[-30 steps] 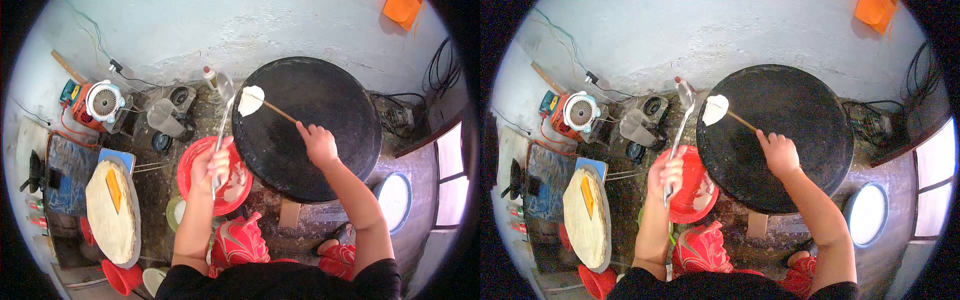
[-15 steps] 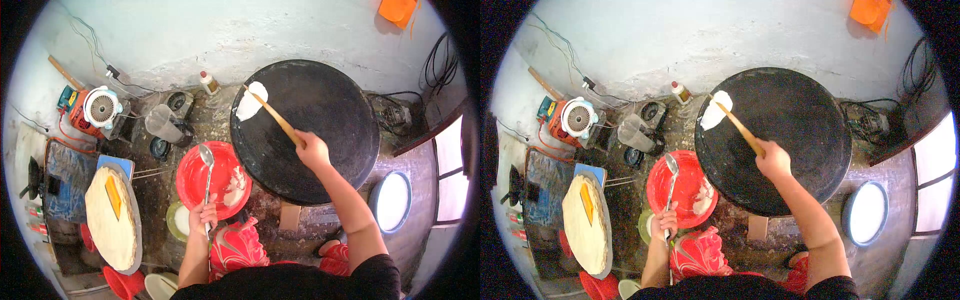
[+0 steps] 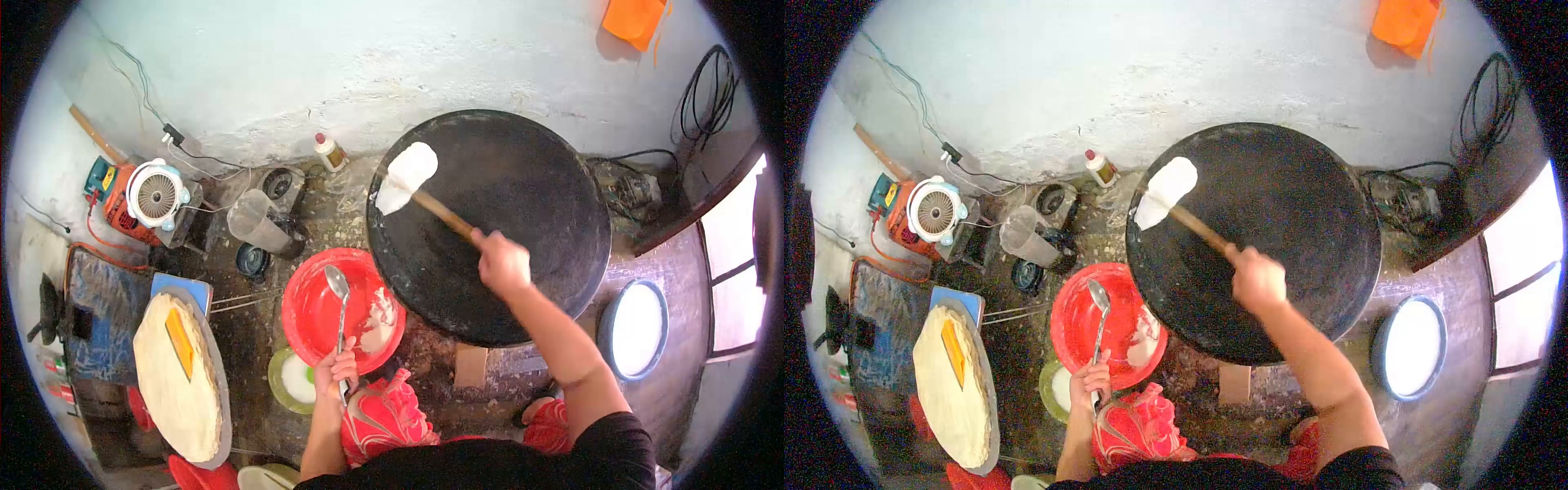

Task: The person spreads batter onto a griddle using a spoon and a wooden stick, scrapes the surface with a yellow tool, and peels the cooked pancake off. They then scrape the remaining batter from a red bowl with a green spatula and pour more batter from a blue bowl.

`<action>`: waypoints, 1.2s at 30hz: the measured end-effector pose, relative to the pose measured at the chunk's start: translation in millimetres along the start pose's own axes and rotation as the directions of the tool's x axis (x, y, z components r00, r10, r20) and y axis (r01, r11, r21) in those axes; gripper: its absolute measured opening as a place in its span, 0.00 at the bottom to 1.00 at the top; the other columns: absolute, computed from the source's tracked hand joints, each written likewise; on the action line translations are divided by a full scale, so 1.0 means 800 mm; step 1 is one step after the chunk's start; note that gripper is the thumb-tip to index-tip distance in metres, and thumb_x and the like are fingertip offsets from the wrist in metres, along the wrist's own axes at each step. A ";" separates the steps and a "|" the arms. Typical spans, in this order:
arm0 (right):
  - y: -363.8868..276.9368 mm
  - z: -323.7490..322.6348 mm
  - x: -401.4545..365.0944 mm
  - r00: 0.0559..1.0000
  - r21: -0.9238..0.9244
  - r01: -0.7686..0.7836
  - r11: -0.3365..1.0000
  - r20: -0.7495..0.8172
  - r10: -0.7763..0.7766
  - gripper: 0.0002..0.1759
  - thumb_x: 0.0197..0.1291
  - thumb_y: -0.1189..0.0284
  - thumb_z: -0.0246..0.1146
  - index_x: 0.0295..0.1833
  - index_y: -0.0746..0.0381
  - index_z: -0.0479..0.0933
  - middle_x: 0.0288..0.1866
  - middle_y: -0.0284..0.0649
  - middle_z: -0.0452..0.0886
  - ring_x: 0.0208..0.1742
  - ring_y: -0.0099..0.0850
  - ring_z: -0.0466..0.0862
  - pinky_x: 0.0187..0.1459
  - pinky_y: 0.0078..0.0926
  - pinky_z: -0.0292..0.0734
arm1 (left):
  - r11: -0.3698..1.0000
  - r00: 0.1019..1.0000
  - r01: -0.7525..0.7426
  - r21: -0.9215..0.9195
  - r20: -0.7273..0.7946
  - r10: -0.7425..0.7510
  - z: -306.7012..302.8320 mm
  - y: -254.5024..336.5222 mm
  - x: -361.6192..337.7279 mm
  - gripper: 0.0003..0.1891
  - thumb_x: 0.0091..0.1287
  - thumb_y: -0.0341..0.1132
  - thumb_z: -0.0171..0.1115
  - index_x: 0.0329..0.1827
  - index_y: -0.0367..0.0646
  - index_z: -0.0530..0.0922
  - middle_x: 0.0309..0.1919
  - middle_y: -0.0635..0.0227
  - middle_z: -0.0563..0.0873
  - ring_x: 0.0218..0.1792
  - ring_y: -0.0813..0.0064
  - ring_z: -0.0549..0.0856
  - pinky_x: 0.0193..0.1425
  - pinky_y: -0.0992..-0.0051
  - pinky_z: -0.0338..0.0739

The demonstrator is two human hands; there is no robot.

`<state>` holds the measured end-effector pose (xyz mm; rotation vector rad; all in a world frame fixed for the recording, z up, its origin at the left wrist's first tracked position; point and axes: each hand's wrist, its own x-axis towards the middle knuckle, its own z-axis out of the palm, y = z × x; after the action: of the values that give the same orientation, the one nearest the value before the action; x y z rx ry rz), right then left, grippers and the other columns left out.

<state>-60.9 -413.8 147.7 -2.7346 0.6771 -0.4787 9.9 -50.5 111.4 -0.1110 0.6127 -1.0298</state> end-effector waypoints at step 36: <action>0.023 -0.013 0.043 0.897 0.080 -0.426 0.901 -0.091 0.432 0.21 0.48 0.73 0.53 0.52 0.56 0.70 0.42 0.46 0.75 0.39 0.46 0.79 0.42 0.42 0.75 | 1.000 0.992 -0.020 0.006 -0.125 0.020 -0.003 0.015 -0.001 0.17 0.63 0.29 0.45 0.52 0.28 0.67 0.20 0.70 0.68 0.17 0.82 0.67 0.17 0.83 0.63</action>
<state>-43.5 -448.5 159.5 -2.4111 1.2371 -0.5277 17.6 -42.8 105.5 -0.0362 0.7240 -1.0241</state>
